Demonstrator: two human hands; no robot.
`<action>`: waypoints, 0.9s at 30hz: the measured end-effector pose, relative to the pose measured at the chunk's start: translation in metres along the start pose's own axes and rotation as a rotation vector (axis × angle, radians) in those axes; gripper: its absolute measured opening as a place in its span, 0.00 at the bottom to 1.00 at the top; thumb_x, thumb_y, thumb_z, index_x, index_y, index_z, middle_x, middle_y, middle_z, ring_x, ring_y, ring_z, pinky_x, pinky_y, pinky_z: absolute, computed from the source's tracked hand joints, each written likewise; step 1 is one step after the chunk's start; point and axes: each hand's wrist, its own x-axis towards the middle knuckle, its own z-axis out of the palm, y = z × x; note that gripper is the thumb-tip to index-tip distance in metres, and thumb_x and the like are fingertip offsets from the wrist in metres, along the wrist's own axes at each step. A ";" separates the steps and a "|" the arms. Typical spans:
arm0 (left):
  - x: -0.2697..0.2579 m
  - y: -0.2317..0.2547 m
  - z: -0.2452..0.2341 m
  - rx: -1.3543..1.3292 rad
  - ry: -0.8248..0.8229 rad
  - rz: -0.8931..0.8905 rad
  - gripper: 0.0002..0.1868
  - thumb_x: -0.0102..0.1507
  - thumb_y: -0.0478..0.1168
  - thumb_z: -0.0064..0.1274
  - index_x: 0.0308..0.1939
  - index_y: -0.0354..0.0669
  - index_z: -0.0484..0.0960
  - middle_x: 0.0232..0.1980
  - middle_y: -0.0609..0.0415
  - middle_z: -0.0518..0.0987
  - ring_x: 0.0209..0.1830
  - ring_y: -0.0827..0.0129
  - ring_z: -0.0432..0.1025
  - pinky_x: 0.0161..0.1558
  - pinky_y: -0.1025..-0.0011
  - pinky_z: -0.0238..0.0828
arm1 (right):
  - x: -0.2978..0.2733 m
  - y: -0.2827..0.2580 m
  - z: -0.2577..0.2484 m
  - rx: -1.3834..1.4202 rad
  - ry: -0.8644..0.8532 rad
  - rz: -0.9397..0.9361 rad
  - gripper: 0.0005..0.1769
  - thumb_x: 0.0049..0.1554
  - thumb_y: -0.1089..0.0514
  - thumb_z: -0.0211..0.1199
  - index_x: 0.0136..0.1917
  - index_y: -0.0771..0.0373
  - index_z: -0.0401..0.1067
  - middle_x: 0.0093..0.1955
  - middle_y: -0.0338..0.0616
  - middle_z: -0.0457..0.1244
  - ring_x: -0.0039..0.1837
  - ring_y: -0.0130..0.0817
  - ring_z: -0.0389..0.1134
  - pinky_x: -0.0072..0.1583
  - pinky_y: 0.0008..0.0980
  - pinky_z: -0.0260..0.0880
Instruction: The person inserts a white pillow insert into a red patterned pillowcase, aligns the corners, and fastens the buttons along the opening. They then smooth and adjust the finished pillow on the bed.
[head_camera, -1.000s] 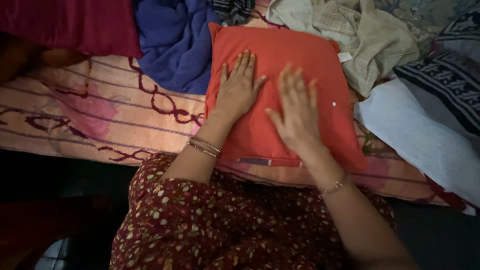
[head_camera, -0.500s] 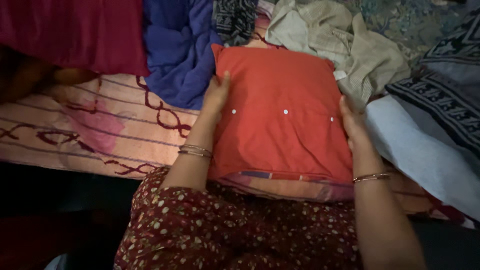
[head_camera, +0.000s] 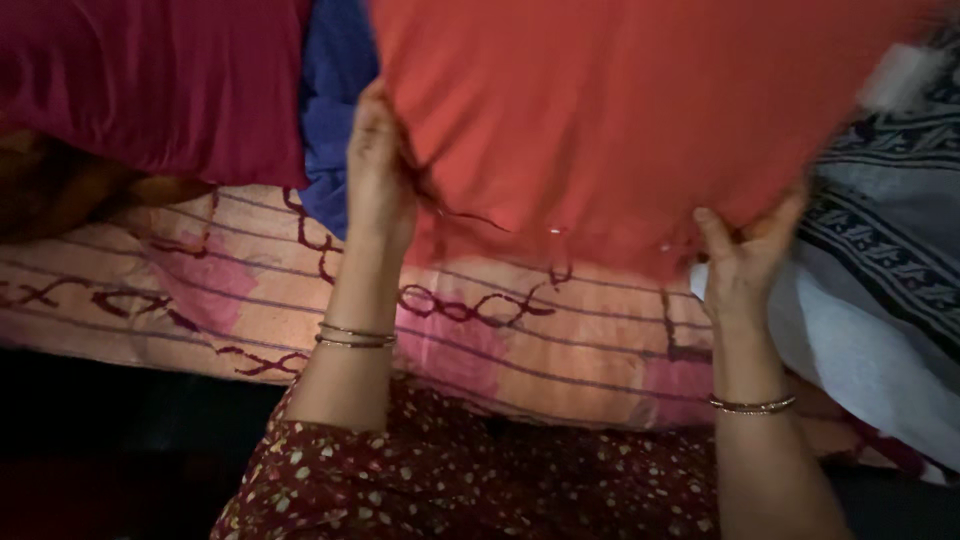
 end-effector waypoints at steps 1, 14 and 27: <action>-0.001 0.011 -0.001 -0.161 -0.032 -0.023 0.31 0.71 0.61 0.41 0.69 0.44 0.72 0.73 0.51 0.71 0.77 0.61 0.62 0.76 0.56 0.59 | -0.004 -0.003 -0.001 -0.016 0.052 0.008 0.46 0.58 0.59 0.67 0.78 0.58 0.40 0.77 0.50 0.52 0.68 0.43 0.64 0.60 0.44 0.70; -0.025 -0.028 -0.014 1.354 -0.128 0.075 0.24 0.74 0.57 0.40 0.62 0.46 0.80 0.70 0.48 0.73 0.79 0.56 0.60 0.77 0.53 0.56 | -0.004 0.001 -0.041 -0.726 -0.185 -0.163 0.23 0.61 0.74 0.48 0.64 0.66 0.76 0.71 0.52 0.67 0.73 0.44 0.69 0.72 0.36 0.69; -0.089 -0.092 0.047 1.833 -0.677 0.151 0.39 0.69 0.60 0.40 0.77 0.40 0.56 0.81 0.46 0.52 0.82 0.56 0.44 0.75 0.42 0.34 | -0.041 0.037 0.079 -1.167 -0.716 -0.013 0.37 0.66 0.38 0.42 0.82 0.57 0.50 0.86 0.46 0.39 0.85 0.47 0.35 0.76 0.63 0.35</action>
